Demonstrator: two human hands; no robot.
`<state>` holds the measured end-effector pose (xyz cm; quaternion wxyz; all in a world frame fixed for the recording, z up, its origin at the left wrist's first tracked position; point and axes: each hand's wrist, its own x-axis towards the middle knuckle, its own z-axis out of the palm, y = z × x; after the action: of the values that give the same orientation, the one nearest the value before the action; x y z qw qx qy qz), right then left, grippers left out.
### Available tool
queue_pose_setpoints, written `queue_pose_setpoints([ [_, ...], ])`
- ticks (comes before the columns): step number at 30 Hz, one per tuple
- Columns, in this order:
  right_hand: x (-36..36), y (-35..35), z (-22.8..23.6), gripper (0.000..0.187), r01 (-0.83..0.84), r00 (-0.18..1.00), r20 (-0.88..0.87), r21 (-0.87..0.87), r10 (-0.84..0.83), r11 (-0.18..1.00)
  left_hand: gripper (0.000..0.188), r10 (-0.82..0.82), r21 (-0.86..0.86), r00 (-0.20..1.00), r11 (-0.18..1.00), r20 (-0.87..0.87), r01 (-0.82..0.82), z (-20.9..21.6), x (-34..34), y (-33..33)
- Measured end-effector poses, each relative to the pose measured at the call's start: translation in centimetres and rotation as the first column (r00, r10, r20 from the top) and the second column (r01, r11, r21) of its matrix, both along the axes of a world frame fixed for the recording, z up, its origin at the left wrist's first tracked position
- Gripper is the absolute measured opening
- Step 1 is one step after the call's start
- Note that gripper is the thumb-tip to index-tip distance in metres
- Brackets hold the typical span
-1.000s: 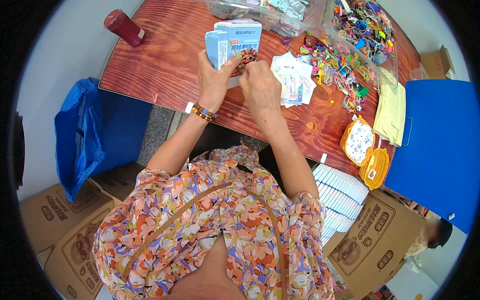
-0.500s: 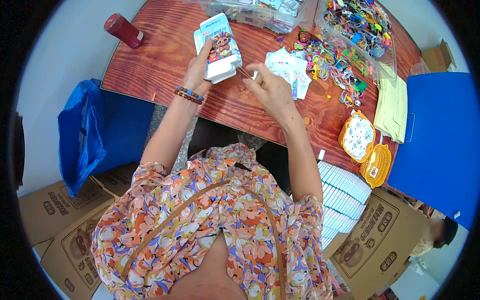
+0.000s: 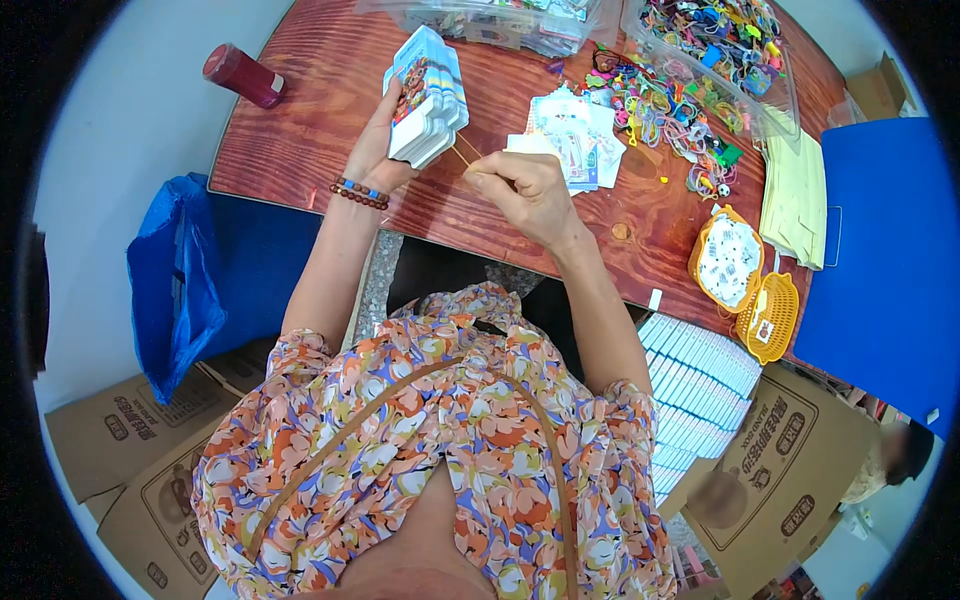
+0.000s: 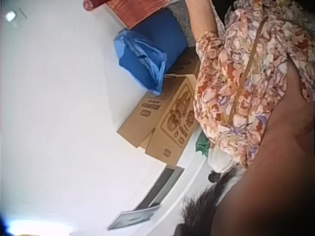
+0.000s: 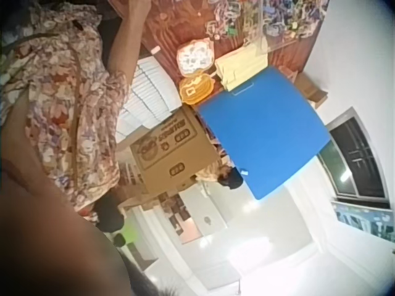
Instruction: Packaging small stickers or cards into individual packets and then depositing them into a storage bin.
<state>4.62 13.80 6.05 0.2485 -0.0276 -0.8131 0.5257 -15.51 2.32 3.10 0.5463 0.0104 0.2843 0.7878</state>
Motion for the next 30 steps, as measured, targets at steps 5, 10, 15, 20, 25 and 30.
queue_pose_setpoints([
  [5, 0.5, 0.6, -0.5, 0.012, -0.025, 0.998, 0.052, 0.045, 0.023, 0.999, 0.048, -0.074, 0.041, 0.991, 0.997, 0.112, 0.070, 0.2, -0.6, -0.4],
  [10, 0.9, 0.1, -0.9, 0.013, -0.019, 0.999, 0.049, 0.007, 0.018, 1.000, 0.045, -0.093, 0.008, 0.994, 0.996, 0.064, 0.093, 0.1, -1.8, -0.8],
  [15, 1.8, 1.8, 1.5, 0.013, 0.059, 0.995, 0.081, 0.014, -0.060, 0.998, 0.046, -0.055, 0.016, 0.998, 0.998, -0.013, 0.055, 0.5, -1.0, -0.6],
  [20, 1.9, 2.5, 1.5, 0.014, 0.026, 0.982, 0.189, -0.001, -0.026, 1.000, 0.049, -0.036, -0.181, 0.974, 0.983, -0.223, -0.005, 0.0, 0.3, -0.4],
  [25, 2.1, 3.8, 1.2, 0.014, 0.211, 0.969, 0.185, -0.267, -0.165, 0.940, 0.049, -0.427, -0.426, 0.787, 0.874, -0.444, 0.234, -1.3, -0.3, -3.0],
  [30, 1.4, 4.7, -0.1, 0.014, 0.218, 0.973, 0.134, -0.292, -0.186, 0.931, 0.076, -0.673, -0.588, 0.177, 0.723, -0.718, 0.363, 2.0, 3.0, -4.2],
])
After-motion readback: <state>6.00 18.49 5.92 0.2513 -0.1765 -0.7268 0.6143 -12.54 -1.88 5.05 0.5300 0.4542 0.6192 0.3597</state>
